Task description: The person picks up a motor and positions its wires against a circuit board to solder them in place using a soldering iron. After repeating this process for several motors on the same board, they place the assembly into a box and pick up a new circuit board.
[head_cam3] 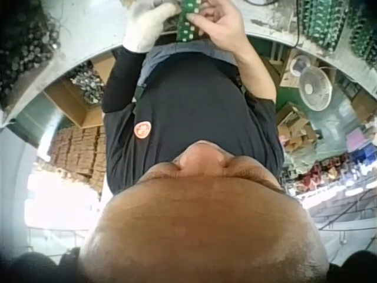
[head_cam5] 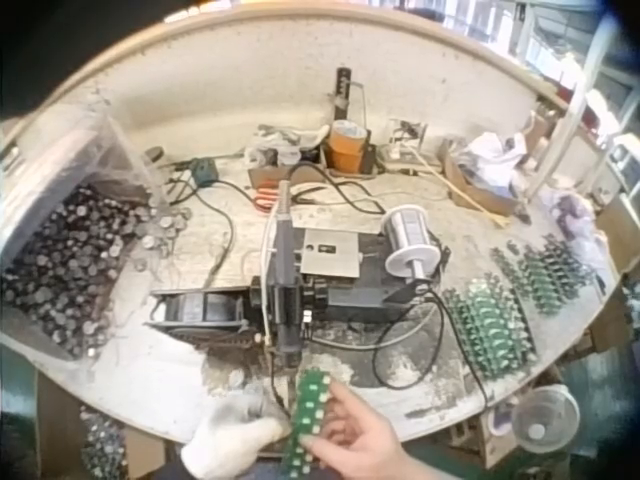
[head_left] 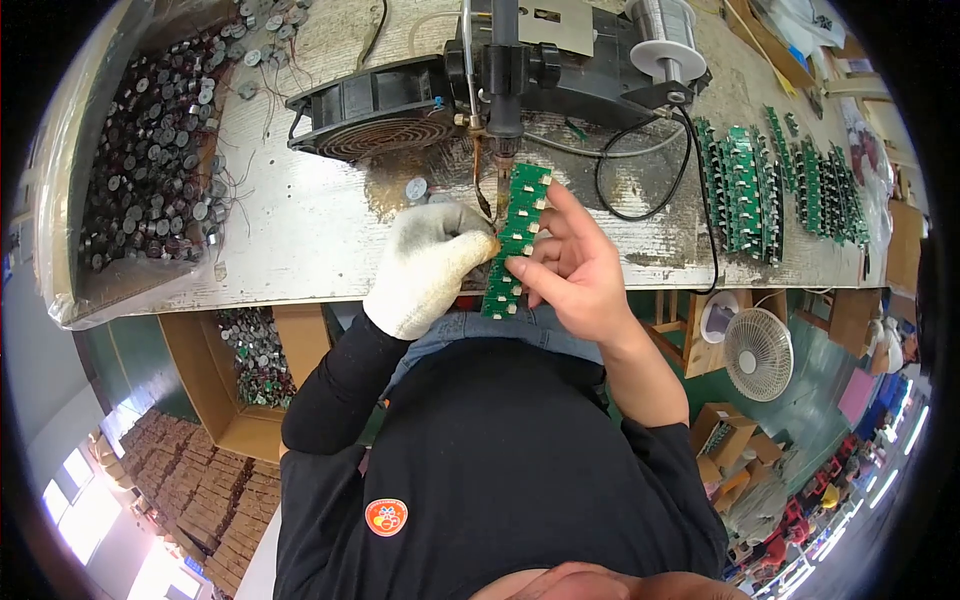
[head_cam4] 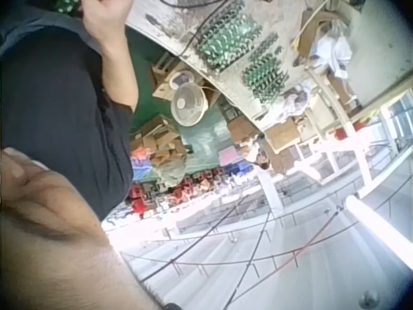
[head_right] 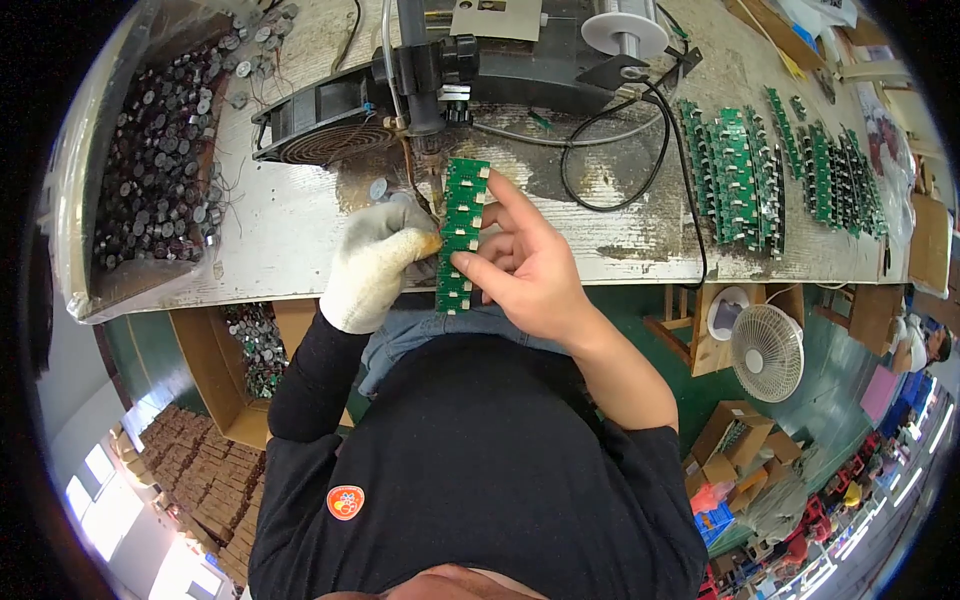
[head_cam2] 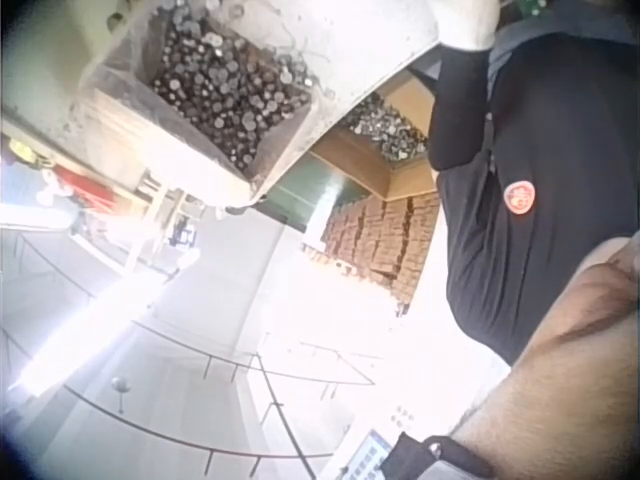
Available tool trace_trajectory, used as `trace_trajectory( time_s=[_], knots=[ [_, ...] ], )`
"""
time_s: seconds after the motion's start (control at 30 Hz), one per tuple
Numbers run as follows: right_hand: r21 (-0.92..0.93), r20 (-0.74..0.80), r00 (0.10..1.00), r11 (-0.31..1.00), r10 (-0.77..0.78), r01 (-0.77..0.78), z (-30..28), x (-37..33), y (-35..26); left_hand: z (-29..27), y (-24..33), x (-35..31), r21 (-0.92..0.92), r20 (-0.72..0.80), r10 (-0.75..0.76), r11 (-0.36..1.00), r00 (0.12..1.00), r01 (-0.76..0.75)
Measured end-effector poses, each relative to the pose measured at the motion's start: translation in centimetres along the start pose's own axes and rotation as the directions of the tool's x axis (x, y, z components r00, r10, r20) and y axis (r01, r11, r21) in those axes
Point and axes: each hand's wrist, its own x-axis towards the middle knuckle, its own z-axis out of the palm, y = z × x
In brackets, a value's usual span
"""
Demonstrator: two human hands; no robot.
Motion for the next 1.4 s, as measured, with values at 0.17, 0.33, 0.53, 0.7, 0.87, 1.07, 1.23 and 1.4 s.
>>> trace_trajectory(
  time_s=[0.17, 0.33, 0.53, 0.7, 0.87, 1.07, 1.23, 1.4],
  knots=[
    [-0.031, 0.008, 1.000, 0.999, -0.014, 0.014, -0.2, -0.2, 0.8, -0.1, -0.3, -0.2, -0.038, 0.010, -0.076, 0.996, 0.997, 0.076],
    [-0.023, 0.003, 1.000, 1.000, 0.016, -0.016, -0.2, -0.4, 1.0, -0.3, -1.5, -0.2, -0.032, 0.019, -0.056, 0.998, 0.998, 0.056],
    [-0.020, -0.010, 1.000, 1.000, 0.008, -0.009, -0.1, -0.4, 1.0, -0.1, -1.0, -0.2, -0.046, 0.009, -0.088, 0.995, 0.996, 0.088],
    [-0.013, -0.004, 1.000, 1.000, -0.001, 0.001, -0.2, -0.5, 0.9, -0.1, -1.2, -0.5, -0.096, 0.011, -0.085, 0.992, 0.996, 0.086],
    [-0.016, -0.004, 1.000, 1.000, -0.016, 0.016, 0.0, -0.8, 0.9, -0.2, -1.5, -0.7, -0.113, -0.004, -0.086, 0.990, 0.996, 0.085],
    [-0.014, -0.005, 1.000, 1.000, -0.026, 0.026, 0.0, -0.8, 1.1, 0.1, -0.9, -0.7, -0.005, -0.057, -0.014, 1.000, 0.998, 0.014],
    [-0.010, -0.005, 1.000, 1.000, -0.030, 0.030, 0.3, -0.7, 1.2, 0.1, -1.2, -0.6, -0.056, -0.073, -0.011, 0.998, 0.997, 0.007],
    [-0.009, -0.008, 0.999, 0.999, -0.042, 0.042, 0.4, -0.7, 0.7, 0.5, -0.4, -0.8, -0.107, -0.080, -0.066, 0.993, 0.995, 0.057]
  ],
)
